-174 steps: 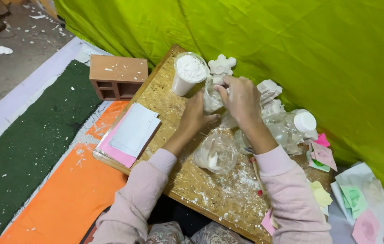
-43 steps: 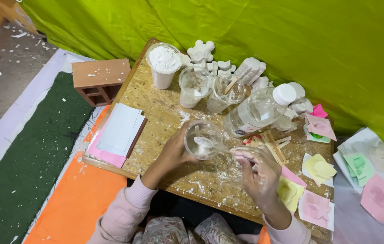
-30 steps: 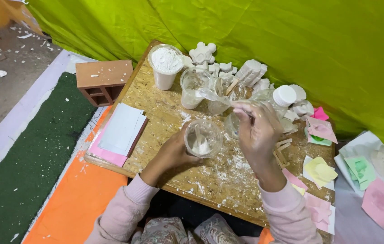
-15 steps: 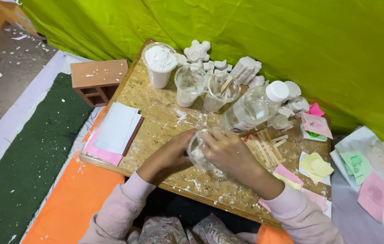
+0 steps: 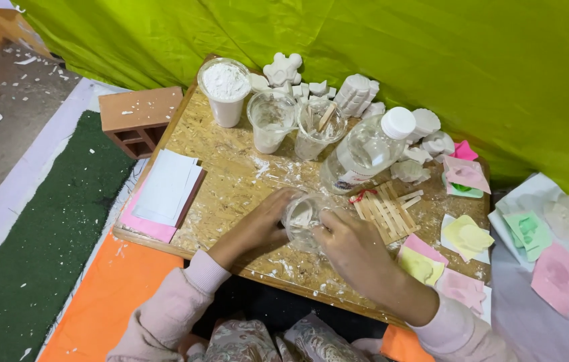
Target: Mixing white clay powder with liquid in a small cup using a spoon and a stirring stick.
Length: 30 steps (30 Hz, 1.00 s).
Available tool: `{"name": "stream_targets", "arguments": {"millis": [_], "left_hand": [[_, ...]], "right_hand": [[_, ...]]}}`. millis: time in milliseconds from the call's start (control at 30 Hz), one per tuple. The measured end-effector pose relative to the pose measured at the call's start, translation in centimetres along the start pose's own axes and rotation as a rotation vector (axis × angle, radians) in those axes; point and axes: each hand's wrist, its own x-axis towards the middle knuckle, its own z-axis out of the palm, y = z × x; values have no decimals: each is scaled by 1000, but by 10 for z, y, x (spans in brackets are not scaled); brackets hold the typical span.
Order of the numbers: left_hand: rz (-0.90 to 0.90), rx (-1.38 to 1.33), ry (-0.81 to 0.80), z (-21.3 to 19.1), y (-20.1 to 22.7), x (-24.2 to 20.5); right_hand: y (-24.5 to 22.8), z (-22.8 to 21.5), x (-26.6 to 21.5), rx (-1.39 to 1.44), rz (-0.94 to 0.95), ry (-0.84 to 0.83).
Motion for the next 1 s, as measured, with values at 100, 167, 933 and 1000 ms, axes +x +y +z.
{"name": "stream_targets", "arguments": {"millis": [100,167,933,1000], "left_hand": [[43,19,1,6,-16,-1],[35,24,1,7,-10,1],[-62,39,-51,6,-8,3],[-51,30,-60,8,-9,3]], "right_hand": [[-8,-25,11,-7,86,-89],[-9,-34,14,-20,76,-52],[8,33,7,122,-3,87],[9,37,1,29,-29,138]]}}
